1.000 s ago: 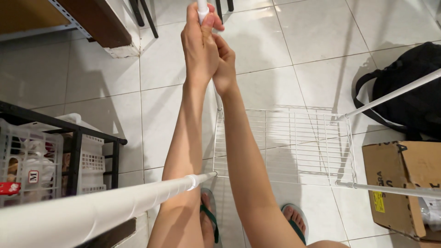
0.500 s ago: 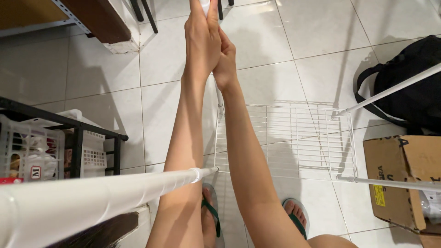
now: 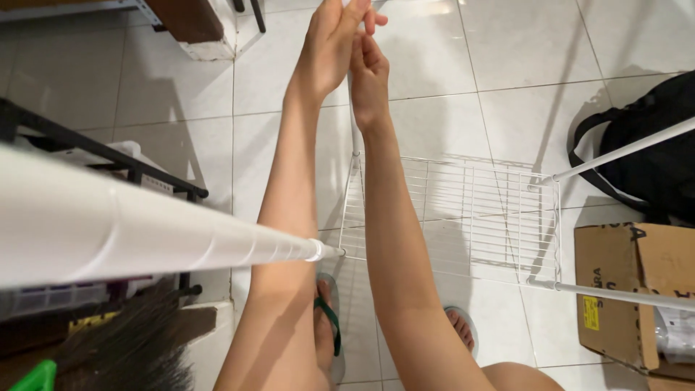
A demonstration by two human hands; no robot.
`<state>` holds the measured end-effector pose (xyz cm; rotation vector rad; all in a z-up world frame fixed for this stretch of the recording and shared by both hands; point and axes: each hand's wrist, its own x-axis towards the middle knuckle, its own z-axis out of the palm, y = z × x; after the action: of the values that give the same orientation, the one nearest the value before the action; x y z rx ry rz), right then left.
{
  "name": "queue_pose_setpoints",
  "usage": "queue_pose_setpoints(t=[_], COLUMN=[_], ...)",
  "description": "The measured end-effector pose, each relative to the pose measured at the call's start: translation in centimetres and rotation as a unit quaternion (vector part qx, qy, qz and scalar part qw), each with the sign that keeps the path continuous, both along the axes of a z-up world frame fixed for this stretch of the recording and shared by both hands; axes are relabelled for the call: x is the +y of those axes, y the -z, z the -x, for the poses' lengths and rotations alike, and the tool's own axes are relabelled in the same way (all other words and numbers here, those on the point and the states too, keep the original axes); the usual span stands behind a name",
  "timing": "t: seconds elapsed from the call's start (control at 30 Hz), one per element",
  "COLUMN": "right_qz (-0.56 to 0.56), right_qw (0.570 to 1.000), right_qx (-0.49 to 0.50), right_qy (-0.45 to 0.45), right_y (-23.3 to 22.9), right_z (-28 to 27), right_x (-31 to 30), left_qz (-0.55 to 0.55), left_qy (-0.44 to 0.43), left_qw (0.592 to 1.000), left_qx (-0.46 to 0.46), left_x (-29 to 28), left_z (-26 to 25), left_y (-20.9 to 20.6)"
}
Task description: Assembling a white wire storage rack by connecting poles and shelves while on the floor.
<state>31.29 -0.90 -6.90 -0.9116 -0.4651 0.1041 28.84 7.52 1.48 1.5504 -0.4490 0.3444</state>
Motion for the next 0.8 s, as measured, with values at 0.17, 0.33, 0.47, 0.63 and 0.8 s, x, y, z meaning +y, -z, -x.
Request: queue_pose_setpoints(t=[0.17, 0.33, 0.47, 0.63, 0.8], right_qz=[0.004, 0.016, -0.002, 0.022, 0.031], right_qw=[0.999, 0.999, 0.998, 0.999, 0.998], right_qx=[-0.029, -0.005, -0.016, 0.023, 0.039], right_qy=[0.019, 0.043, 0.06, 0.043, 0.033], right_y=[0.3, 0.8, 3.4, 0.6, 0.4], right_z=[-0.2, 0.0, -1.7, 0.2, 0.3], right_x=[-0.3, 0.5, 1.5, 0.3, 0.0], left_qz=[-0.079, -0.063, -0.073, -0.083, -0.092], left_qy=[-0.187, -0.214, -0.232, -0.239, -0.239], left_qw=[0.977, 0.971, 0.964, 0.961, 0.962], left_qx=[-0.067, -0.091, -0.109, -0.112, -0.098], left_x=[-2.0, -2.3, -2.2, -1.9, -2.0], left_z=[-0.4, -1.0, -1.5, -0.8, -0.2], left_y=[0.4, 1.4, 2.0, 1.7, 1.7])
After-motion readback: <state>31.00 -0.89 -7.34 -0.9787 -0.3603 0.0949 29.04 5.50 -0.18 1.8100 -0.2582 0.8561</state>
